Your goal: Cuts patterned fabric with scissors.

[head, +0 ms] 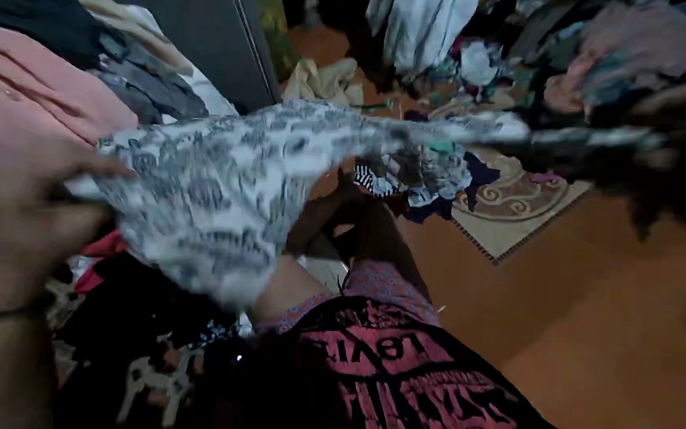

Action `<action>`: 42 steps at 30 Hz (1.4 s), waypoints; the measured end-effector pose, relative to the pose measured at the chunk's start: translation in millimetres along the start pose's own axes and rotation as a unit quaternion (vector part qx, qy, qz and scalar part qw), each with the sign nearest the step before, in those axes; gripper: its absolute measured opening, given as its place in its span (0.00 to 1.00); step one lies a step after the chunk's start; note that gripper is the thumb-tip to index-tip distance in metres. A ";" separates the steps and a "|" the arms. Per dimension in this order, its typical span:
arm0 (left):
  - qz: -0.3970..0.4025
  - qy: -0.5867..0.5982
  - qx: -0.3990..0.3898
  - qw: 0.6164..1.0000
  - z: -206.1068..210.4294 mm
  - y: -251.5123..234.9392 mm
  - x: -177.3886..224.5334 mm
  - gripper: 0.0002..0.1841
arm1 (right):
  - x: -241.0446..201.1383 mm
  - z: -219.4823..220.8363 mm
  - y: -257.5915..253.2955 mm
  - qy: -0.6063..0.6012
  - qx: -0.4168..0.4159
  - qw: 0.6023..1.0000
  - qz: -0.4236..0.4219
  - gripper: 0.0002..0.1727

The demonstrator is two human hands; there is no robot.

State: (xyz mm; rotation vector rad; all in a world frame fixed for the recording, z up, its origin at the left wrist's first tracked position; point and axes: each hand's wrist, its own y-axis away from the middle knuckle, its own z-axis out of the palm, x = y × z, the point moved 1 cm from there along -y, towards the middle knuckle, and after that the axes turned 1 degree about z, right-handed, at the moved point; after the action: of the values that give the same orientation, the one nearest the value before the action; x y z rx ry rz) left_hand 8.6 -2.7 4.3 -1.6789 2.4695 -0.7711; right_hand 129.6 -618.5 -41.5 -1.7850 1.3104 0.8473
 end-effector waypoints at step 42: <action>-0.638 -0.050 -0.043 0.767 193.4 139.3 8.0 0.21 | 205.4 202.6 95.6 0.058 -0.060 0.908 0.411 0.23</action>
State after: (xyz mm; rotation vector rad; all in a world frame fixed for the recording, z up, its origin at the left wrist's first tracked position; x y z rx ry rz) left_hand -52.5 -41.7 -222.9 -3.2104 0.9409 -0.5061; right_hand 74.5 -557.5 -334.1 -1.3472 2.1843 1.2916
